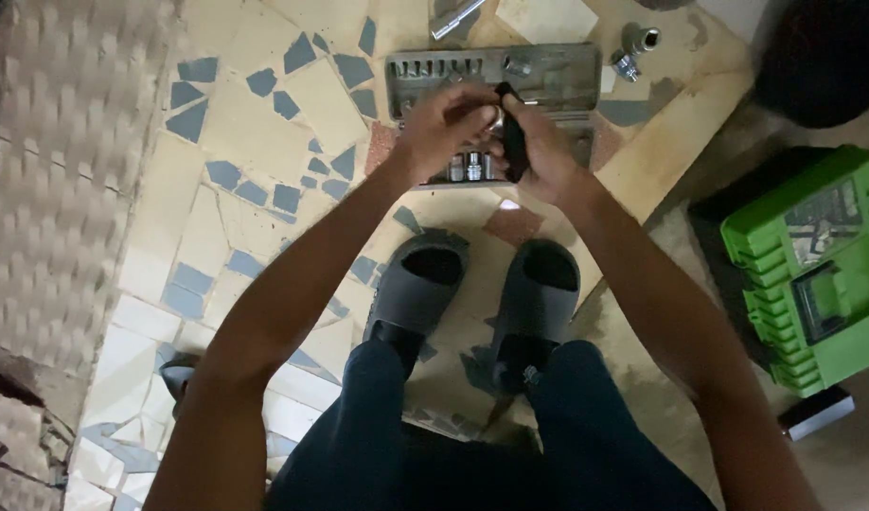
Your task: Organizing a socket set by placing individual sockets and bits into their designated slots in a tool case
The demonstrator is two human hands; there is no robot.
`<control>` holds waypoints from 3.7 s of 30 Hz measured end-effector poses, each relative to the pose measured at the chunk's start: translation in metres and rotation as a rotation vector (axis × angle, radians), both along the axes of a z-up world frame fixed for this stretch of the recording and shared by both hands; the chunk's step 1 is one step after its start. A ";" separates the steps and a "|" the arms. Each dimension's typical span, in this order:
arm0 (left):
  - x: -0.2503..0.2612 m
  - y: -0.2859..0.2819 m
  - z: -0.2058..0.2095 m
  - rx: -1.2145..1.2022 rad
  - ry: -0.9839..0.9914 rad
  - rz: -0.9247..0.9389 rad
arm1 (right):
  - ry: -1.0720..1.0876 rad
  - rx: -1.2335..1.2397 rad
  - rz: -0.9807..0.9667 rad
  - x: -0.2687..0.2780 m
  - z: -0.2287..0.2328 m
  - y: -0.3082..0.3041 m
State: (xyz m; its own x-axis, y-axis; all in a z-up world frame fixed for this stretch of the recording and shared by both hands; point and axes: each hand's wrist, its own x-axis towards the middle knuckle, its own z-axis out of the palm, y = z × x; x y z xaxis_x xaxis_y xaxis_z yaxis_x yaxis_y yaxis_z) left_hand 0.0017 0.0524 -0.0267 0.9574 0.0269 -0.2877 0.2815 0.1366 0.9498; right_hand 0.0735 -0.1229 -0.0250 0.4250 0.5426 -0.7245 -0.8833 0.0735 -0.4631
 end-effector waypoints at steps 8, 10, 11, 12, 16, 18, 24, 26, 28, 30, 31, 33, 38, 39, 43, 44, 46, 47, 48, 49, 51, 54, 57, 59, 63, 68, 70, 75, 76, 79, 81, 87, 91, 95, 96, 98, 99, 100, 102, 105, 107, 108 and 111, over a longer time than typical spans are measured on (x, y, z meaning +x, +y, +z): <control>-0.001 -0.014 0.016 -0.190 -0.062 0.191 | -0.071 -0.081 -0.194 0.001 -0.003 0.019; 0.002 -0.016 0.017 -0.097 -0.067 0.191 | -0.789 -0.195 0.189 0.008 0.004 -0.010; 0.004 -0.017 0.018 0.000 -0.072 0.199 | -1.494 -0.304 0.601 0.012 0.007 -0.024; 0.007 -0.016 0.013 0.001 -0.076 0.192 | -1.497 -0.309 0.595 0.016 -0.002 -0.030; 0.014 -0.016 0.030 -0.069 -0.114 0.009 | -0.850 -0.280 0.268 0.014 0.023 -0.016; 0.020 -0.018 0.045 0.067 -0.153 -0.052 | -0.138 -0.249 -0.095 0.013 0.043 -0.006; 0.042 -0.035 0.042 0.453 -0.500 -0.089 | -0.210 -0.331 -0.114 0.023 0.063 -0.026; 0.046 -0.039 0.057 0.353 -0.359 -0.199 | -0.348 -0.392 -0.302 0.024 0.073 -0.030; 0.044 -0.053 0.039 0.285 -0.276 -0.223 | -0.373 -0.398 -0.283 0.025 0.080 -0.039; 0.047 -0.057 0.038 0.236 -0.187 -0.249 | -0.395 -0.391 -0.266 0.024 0.072 -0.049; 0.049 -0.059 0.045 0.263 -0.155 -0.287 | -0.334 -0.375 -0.198 0.023 0.061 -0.059; 0.052 -0.062 0.054 0.294 -0.130 -0.337 | -0.275 -0.356 -0.145 0.023 0.066 -0.071; 0.059 -0.073 0.028 0.164 -0.202 -0.362 | -0.230 -0.504 0.004 0.025 0.096 -0.084; 0.060 -0.077 0.031 0.163 -0.206 -0.367 | -0.232 -0.507 -0.002 0.024 0.083 -0.090; 0.064 -0.090 0.059 0.065 -0.194 -0.401 | -0.336 -0.426 -0.130 0.020 0.065 -0.098; 0.066 -0.093 0.070 0.073 -0.189 -0.392 | -0.310 -0.438 -0.154 0.019 0.069 -0.097; 0.068 -0.102 0.066 0.091 -0.167 -0.374 | -0.359 -0.475 -0.183 0.018 0.037 -0.106; 0.067 -0.104 0.064 0.113 -0.141 -0.346 | -0.407 -0.507 -0.203 0.016 0.021 -0.108; 0.068 -0.108 0.062 0.114 -0.138 -0.344 | -0.404 -0.505 -0.200 0.018 0.050 -0.101; 0.065 -0.110 0.060 0.130 -0.043 -0.263 | -0.374 -0.471 -0.243 0.018 0.079 -0.091; 0.067 -0.113 0.044 0.154 0.068 -0.167 | -0.331 -0.426 -0.270 0.019 0.100 -0.084; 0.077 -0.114 0.024 0.084 0.042 -0.029 | -0.265 -0.266 -0.441 0.025 0.071 -0.095; 0.077 -0.123 0.046 0.113 0.064 0.096 | -0.246 -0.254 -0.428 0.027 0.050 -0.121; 0.078 -0.126 0.056 -0.060 0.052 0.136 | -0.808 -0.379 -0.132 0.028 0.062 -0.136; 0.081 -0.123 0.036 -0.179 -0.013 0.133 | -1.035 -0.524 -0.022 0.038 0.035 -0.164; 0.090 -0.102 0.015 0.381 -0.336 -0.473 | -0.845 -0.825 0.004 0.044 -0.019 -0.218; 0.085 -0.102 0.008 0.436 -0.228 -0.562 | -0.841 -0.884 0.117 0.041 -0.022 -0.227; 0.076 -0.105 -0.053 0.529 -0.383 -0.702 | -0.941 -1.021 0.260 0.033 -0.053 -0.243; 0.075 -0.108 -0.056 0.616 -0.369 -0.768 | -0.860 -1.039 0.275 0.032 -0.043 -0.237; 0.071 -0.113 -0.046 0.697 -0.232 -0.865 | -0.760 -1.062 0.284 0.031 -0.038 -0.235; 0.069 -0.115 -0.039 0.691 -0.108 -0.891 | -0.743 -1.067 0.282 0.033 -0.042 -0.236; 0.068 -0.120 -0.072 0.923 -0.274 -0.868 | -0.867 -1.112 0.347 0.036 -0.060 -0.241; 0.068 -0.120 -0.075 1.041 -0.411 -0.880 | -0.831 -1.057 0.366 0.036 -0.050 -0.236; 0.062 -0.122 -0.072 0.906 -0.196 -0.858 | -0.898 -1.078 0.331 0.035 -0.058 -0.236; 0.062 -0.122 -0.089 0.905 -0.196 -0.857 | -0.899 -1.079 0.332 0.036 -0.070 -0.240; 0.060 -0.122 -0.123 1.055 -0.441 -0.832 | -1.068 -1.158 0.356 0.038 -0.095 -0.247; 0.060 -0.122 -0.115 1.056 -0.440 -0.830 | -1.070 -1.157 0.357 0.037 -0.081 -0.241; 0.060 -0.122 -0.106 1.054 -0.407 -0.861 | -0.983 -1.104 0.342 0.036 -0.066 -0.234; 0.059 -0.122 -0.094 1.052 -0.371 -0.889 | -0.897 -1.048 0.331 0.035 -0.053 -0.229; 0.061 -0.118 -0.080 0.998 -0.318 -0.801 | -0.934 -1.047 0.310 0.038 -0.053 -0.228; 0.064 -0.115 -0.067 1.012 -0.411 -0.792 | -0.802 -1.055 0.310 0.038 -0.044 -0.225; 0.064 -0.113 -0.069 1.013 -0.409 -0.788 | -0.805 -1.053 0.313 0.039 -0.057 -0.231; 0.068 -0.106 -0.075 1.094 -0.361 -0.771 | -1.040 -1.138 0.373 0.045 -0.076 -0.239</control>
State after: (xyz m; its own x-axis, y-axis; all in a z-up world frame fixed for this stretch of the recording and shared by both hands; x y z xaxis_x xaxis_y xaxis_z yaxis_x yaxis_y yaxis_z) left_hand 0.0699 -0.0532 -0.1018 0.8494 -0.4887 -0.1990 -0.3371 -0.7927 0.5079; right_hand 0.1183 -0.3615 -0.1009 0.9463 0.1255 -0.2979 -0.0470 -0.8583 -0.5111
